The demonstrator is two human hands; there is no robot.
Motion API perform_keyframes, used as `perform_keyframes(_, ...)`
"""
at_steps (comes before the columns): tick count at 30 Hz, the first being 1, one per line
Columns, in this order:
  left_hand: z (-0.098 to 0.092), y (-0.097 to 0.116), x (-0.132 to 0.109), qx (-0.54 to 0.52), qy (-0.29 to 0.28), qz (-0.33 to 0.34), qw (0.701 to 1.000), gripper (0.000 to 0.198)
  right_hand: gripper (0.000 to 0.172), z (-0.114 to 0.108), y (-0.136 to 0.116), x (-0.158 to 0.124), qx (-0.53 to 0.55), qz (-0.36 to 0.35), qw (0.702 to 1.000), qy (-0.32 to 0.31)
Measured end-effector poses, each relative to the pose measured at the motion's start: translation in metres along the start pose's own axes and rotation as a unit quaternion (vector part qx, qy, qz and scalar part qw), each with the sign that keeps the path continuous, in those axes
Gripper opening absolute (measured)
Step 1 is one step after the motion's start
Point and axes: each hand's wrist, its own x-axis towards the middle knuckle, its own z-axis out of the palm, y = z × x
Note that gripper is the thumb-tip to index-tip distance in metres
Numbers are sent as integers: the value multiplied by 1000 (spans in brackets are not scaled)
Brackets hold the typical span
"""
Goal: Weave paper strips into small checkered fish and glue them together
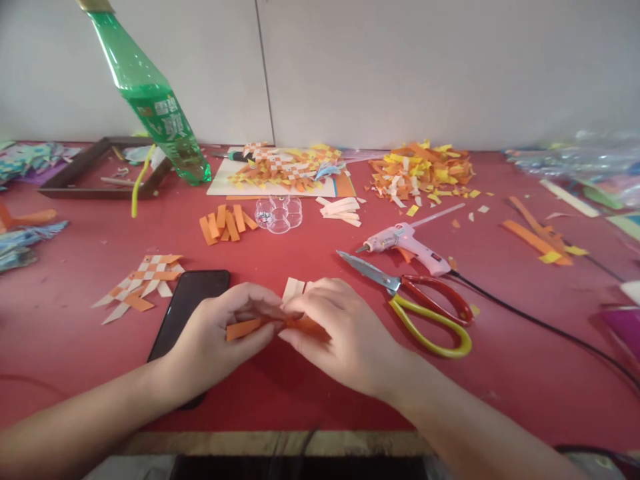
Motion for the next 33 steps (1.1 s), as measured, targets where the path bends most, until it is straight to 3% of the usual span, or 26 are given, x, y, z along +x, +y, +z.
perform_keyframes(4, -1, -1, 0, -11, -22, 3, 1000, 21, 7, 3, 2, 2, 40, 17, 999, -12)
perform_keyframes(7, -2, -2, 1, 14, 8, 11, 1000, 25, 4, 2, 4, 2, 66, 69, 995, -5)
perform_keyframes(9, -2, -3, 1, 97, 36, 41, 994, 24, 8, 0, 5, 2, 71, 128, 989, 35)
perform_keyframes(13, -2, -6, 0, 361, 40, 101, 926, 27, 8, 0, 13, 2, 122, 222, 956, 150)
perform_keyframes(16, -1, -9, -1, 443, 19, 99, 891, 28, 17, 1, 18, 4, 165, 250, 939, 168)
perform_keyframes(23, -6, -8, 2, 374, -31, 68, 924, 6, 7, 1, 11, 9, 206, 244, 932, 174)
perform_keyframes(26, -8, -9, 3, 322, -42, 61, 944, 10, 4, 0, 9, 9, 199, 239, 933, 183)
perform_keyframes(33, -9, 1, 7, 112, 34, -17, 993, 2, 11, -1, 12, 6, 211, 257, 923, 192)
